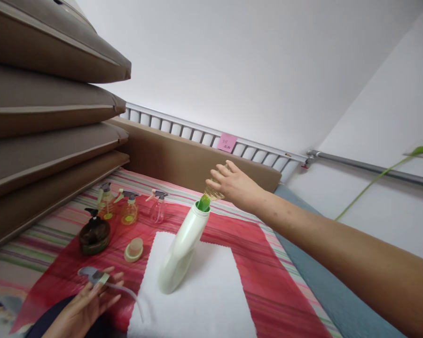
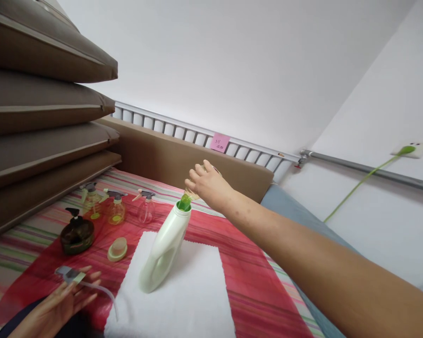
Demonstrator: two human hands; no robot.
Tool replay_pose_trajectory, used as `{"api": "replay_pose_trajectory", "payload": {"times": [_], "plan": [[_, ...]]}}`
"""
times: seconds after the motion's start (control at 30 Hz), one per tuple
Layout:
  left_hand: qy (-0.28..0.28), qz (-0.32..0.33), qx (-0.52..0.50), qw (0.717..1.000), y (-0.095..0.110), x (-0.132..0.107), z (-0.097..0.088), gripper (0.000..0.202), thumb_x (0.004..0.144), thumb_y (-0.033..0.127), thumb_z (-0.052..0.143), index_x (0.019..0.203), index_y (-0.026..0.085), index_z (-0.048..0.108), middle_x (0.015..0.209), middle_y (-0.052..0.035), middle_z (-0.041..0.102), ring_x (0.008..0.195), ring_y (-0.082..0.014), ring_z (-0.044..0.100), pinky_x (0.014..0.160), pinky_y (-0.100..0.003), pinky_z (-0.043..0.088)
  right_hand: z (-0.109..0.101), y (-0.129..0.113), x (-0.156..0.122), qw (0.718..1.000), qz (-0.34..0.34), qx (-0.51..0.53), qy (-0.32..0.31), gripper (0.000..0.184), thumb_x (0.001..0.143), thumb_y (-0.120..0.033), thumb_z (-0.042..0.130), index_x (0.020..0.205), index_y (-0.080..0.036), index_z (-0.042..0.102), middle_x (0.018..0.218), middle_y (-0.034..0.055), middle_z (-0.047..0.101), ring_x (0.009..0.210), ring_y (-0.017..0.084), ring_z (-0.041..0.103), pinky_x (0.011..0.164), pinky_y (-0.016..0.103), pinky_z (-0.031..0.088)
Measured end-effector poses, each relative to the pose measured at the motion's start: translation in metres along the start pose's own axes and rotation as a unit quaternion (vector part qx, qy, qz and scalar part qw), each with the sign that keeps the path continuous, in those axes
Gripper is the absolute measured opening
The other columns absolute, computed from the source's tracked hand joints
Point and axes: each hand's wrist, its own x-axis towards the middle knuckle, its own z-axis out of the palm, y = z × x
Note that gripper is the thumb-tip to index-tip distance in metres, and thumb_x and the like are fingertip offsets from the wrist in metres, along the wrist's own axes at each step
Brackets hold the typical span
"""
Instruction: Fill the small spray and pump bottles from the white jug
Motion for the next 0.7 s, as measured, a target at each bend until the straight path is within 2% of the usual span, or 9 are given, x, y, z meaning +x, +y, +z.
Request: {"api": "replay_pose_trajectory", "payload": {"times": [0.3, 0.43, 0.7], "plan": [[0.009, -0.008, -0.009, 1.000, -0.0009, 0.0010, -0.0013, 0.026, 0.075, 0.032, 0.071, 0.098, 0.020, 0.074, 0.126, -0.0097, 0.064, 0.132, -0.0367, 0.041, 0.110, -0.051, 0.036, 0.0023, -0.0027, -0.0003, 1.000, 0.005, 0.010, 0.003, 0.046, 0.079, -0.011, 0.058, 0.124, -0.017, 0.054, 0.127, 0.0157, 0.055, 0.118, 0.035, 0.045, 0.101, 0.052, 0.023], [0.013, -0.002, -0.021, 1.000, -0.0010, 0.0009, -0.0010, 0.026, 0.076, 0.030, 0.071, 0.100, 0.023, 0.073, 0.127, -0.0074, 0.063, 0.133, -0.0362, 0.039, 0.109, -0.054, 0.037, 0.0027, -0.0025, -0.0012, 1.000, 0.006, 0.009, 0.001, 0.047, 0.078, -0.011, 0.059, 0.125, -0.018, 0.055, 0.127, 0.0156, 0.055, 0.117, 0.035, 0.045, 0.100, 0.052, 0.024], [0.021, -0.001, -0.014, 1.000, 0.0008, -0.0020, 0.0043, 0.030, 0.075, 0.030, 0.072, 0.104, 0.026, 0.071, 0.122, -0.0070, 0.067, 0.128, -0.0345, 0.047, 0.108, -0.052, 0.038, -0.0002, -0.0052, -0.0007, 1.000, 0.007, 0.012, -0.010, 0.045, 0.080, -0.010, 0.055, 0.124, -0.017, 0.055, 0.127, 0.0161, 0.056, 0.118, 0.036, 0.044, 0.100, 0.051, 0.025]]}}
